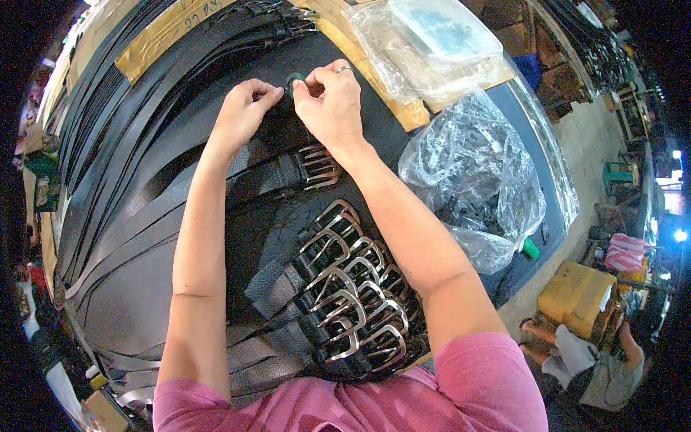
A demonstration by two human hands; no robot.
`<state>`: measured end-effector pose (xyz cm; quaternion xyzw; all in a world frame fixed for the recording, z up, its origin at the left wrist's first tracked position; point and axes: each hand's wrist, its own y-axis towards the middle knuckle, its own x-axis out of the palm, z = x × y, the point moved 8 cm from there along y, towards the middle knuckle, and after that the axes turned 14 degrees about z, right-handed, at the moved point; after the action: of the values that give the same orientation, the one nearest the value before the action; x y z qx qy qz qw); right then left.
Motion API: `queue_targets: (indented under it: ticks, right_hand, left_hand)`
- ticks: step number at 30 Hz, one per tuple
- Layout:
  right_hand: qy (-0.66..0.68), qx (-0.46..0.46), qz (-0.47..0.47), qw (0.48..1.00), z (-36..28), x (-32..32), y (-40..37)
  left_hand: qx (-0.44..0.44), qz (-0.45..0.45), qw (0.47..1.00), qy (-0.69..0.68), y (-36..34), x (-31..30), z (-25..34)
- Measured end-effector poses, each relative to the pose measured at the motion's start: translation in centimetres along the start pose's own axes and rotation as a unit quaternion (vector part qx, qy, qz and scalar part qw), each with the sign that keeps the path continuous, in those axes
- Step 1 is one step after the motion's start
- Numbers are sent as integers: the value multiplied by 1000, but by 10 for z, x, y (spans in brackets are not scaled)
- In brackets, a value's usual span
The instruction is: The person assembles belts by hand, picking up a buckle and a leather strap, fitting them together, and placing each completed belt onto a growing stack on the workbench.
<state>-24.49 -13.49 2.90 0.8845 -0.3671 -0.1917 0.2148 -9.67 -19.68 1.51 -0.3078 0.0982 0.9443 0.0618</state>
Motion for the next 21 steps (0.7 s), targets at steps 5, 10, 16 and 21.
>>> queue_targets:
  ticks: [5,10,16,21]
  right_hand:
    - [-11,10,-4,1000,-3,0,0]
    - [-14,11,-6,1000,-2,0,0]
    - [77,55,-47,994,5,3,-2]
    - [60,23,-110,992,-6,8,-6]
  left_hand:
    - [8,-2,1000,-3,2,1,-5]
    - [-23,-17,999,-38,2,-1,-6]
    - [-8,-110,993,-46,4,-10,-9]
    - [2,-143,988,-55,4,-12,-13]
